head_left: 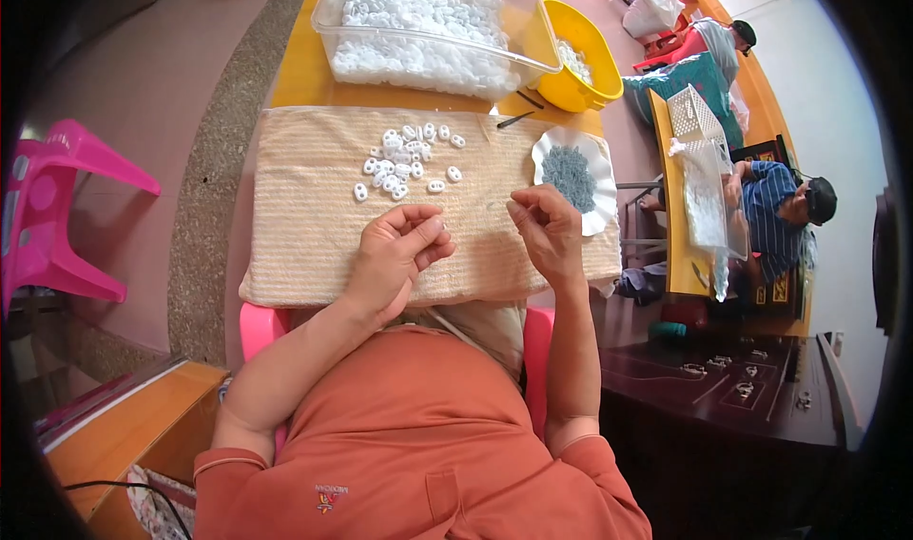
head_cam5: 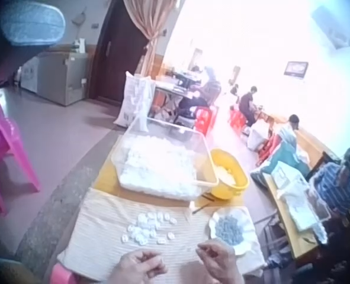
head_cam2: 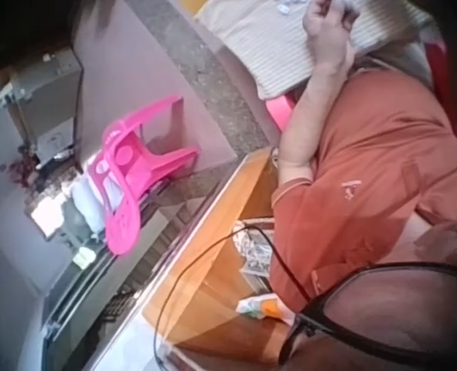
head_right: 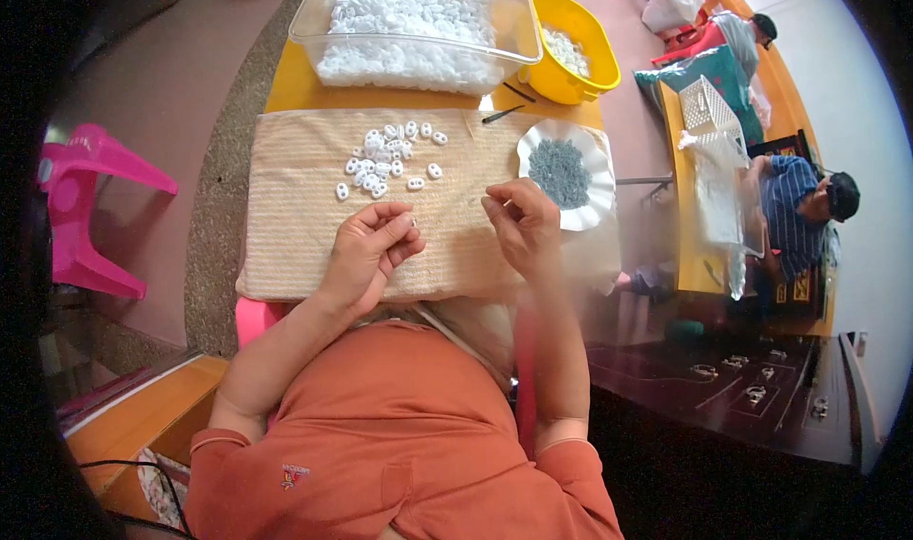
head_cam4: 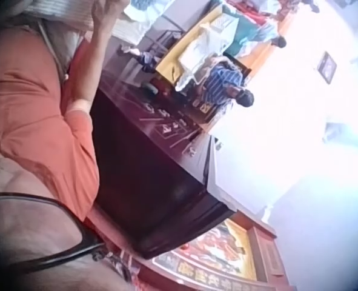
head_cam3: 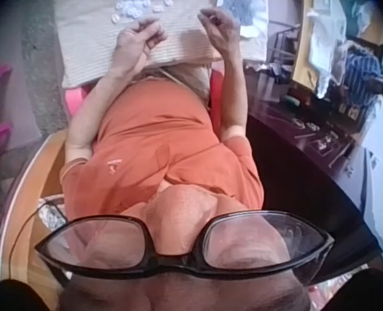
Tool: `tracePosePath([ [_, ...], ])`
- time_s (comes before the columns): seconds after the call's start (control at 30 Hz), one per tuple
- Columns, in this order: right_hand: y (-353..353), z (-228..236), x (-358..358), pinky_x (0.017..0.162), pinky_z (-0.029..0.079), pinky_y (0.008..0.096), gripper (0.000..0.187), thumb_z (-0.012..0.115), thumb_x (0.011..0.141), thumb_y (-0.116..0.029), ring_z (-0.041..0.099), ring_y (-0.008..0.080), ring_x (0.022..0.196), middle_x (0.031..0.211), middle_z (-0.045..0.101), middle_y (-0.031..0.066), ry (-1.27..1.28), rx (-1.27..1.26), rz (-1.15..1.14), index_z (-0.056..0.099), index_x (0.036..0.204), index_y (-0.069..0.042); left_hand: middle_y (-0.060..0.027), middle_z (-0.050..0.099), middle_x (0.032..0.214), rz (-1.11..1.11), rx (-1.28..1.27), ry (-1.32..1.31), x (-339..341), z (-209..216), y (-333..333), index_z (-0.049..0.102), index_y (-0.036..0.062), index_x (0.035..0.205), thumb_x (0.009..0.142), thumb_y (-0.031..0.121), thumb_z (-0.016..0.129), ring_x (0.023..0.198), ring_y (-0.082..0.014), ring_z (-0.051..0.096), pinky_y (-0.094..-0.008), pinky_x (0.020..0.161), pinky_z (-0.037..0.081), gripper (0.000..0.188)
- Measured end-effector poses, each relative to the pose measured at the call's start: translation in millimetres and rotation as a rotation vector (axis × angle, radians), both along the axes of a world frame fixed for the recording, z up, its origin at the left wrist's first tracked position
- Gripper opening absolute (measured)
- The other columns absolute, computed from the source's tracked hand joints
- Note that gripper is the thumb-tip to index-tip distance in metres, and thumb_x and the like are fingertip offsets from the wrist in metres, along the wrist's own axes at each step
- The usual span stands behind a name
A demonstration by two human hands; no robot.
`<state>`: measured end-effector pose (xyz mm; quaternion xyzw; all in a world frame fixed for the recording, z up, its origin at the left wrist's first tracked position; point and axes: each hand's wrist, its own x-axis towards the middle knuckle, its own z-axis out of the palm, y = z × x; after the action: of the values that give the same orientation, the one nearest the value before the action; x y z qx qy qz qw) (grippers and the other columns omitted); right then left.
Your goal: Threading small beads onto white plastic components at a workstation.
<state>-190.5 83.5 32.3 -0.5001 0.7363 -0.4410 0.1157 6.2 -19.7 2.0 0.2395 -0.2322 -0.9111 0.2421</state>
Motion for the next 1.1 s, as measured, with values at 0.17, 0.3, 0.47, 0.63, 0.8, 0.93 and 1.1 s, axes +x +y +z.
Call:
tracePosePath([
  [0.17, 0.9, 1.0, 0.0, 0.059, 0.043, 0.0237, 0.012, 0.068, 0.081, 0.001, 0.054, 0.0117, 0.063, 0.082, 0.060, 0.0062, 0.054, 0.026, 0.016, 0.065, 0.093, 0.001, -0.0041, 0.060, 0.087, 0.070, 0.018, -0.026, 0.0, 1.7, 0.4, 0.059, 0.0013, 0.102, 0.091, 0.003, 0.059, 0.079, -0.0119, 0.060, -0.0282, 0.077, 0.054, 0.011],
  [0.3, -2.6, -2.6, -0.6, 0.064, 0.048, 0.0306, 0.016, 0.066, 0.079, 0.002, 0.062, 0.0226, 0.071, 0.087, 0.063, 0.0102, 0.289, 0.108, 0.071, 0.066, 0.095, 0.000, -0.0044, 0.060, 0.087, 0.054, 0.010, -0.042, 1.0, 1.6, 1.7, 0.058, 0.0012, 0.102, 0.091, 0.003, 0.058, 0.079, -0.0121, 0.060, -0.0280, 0.077, 0.054, 0.011],
  [0.47, -11.9, 3.2, 6.3, 0.072, 0.050, 0.0390, 0.015, 0.062, 0.083, -0.010, 0.063, 0.0320, 0.082, 0.092, 0.063, 0.0109, 0.455, 0.359, 0.060, 0.067, 0.096, -0.006, -0.0058, 0.061, 0.086, 0.019, 0.009, -0.038, 1.1, -3.4, 1.8, 0.058, 0.0009, 0.102, 0.091, 0.004, 0.059, 0.079, -0.0129, 0.060, -0.0280, 0.077, 0.054, 0.011],
  [0.63, -14.6, -1.0, 3.0, 0.072, 0.049, 0.0402, 0.012, 0.061, 0.085, -0.014, 0.062, 0.0335, 0.082, 0.090, 0.062, 0.0113, 0.466, 0.386, 0.072, 0.066, 0.091, -0.005, -0.0060, 0.062, 0.086, 0.012, 0.004, -0.045, 0.1, -4.9, 1.4, 0.059, 0.0012, 0.103, 0.091, 0.003, 0.059, 0.079, -0.0137, 0.062, -0.0285, 0.076, 0.057, 0.012],
  [0.8, -14.9, -2.7, 4.7, 0.071, 0.048, 0.0415, 0.010, 0.060, 0.085, -0.014, 0.061, 0.0349, 0.081, 0.089, 0.060, 0.0123, 0.474, 0.409, 0.065, 0.062, 0.086, -0.004, -0.0062, 0.061, 0.085, 0.005, 0.015, -0.053, -0.2, -2.5, 1.6, 0.059, 0.0011, 0.100, 0.091, 0.005, 0.060, 0.077, -0.0133, 0.061, -0.0274, 0.075, 0.055, 0.010],
  [0.93, -11.0, -4.3, 7.0, 0.069, 0.049, 0.0394, 0.006, 0.061, 0.083, -0.005, 0.062, 0.0340, 0.079, 0.086, 0.061, 0.0148, 0.442, 0.288, 0.045, 0.060, 0.088, -0.002, -0.0061, 0.062, 0.085, 0.009, 0.011, -0.052, -0.6, -2.5, 2.0, 0.059, 0.0012, 0.100, 0.091, 0.006, 0.061, 0.077, -0.0130, 0.061, -0.0275, 0.074, 0.055, 0.011],
  [1.1, -4.3, -8.7, 12.3, 0.067, 0.050, 0.0311, 0.012, 0.061, 0.083, 0.002, 0.064, 0.0230, 0.074, 0.082, 0.064, 0.0132, 0.258, 0.104, 0.051, 0.061, 0.095, 0.000, -0.0056, 0.062, 0.085, 0.011, -0.010, -0.056, -0.1, -3.4, 2.8, 0.059, 0.0013, 0.100, 0.091, 0.007, 0.061, 0.077, -0.0127, 0.061, -0.0275, 0.074, 0.055, 0.011],
])
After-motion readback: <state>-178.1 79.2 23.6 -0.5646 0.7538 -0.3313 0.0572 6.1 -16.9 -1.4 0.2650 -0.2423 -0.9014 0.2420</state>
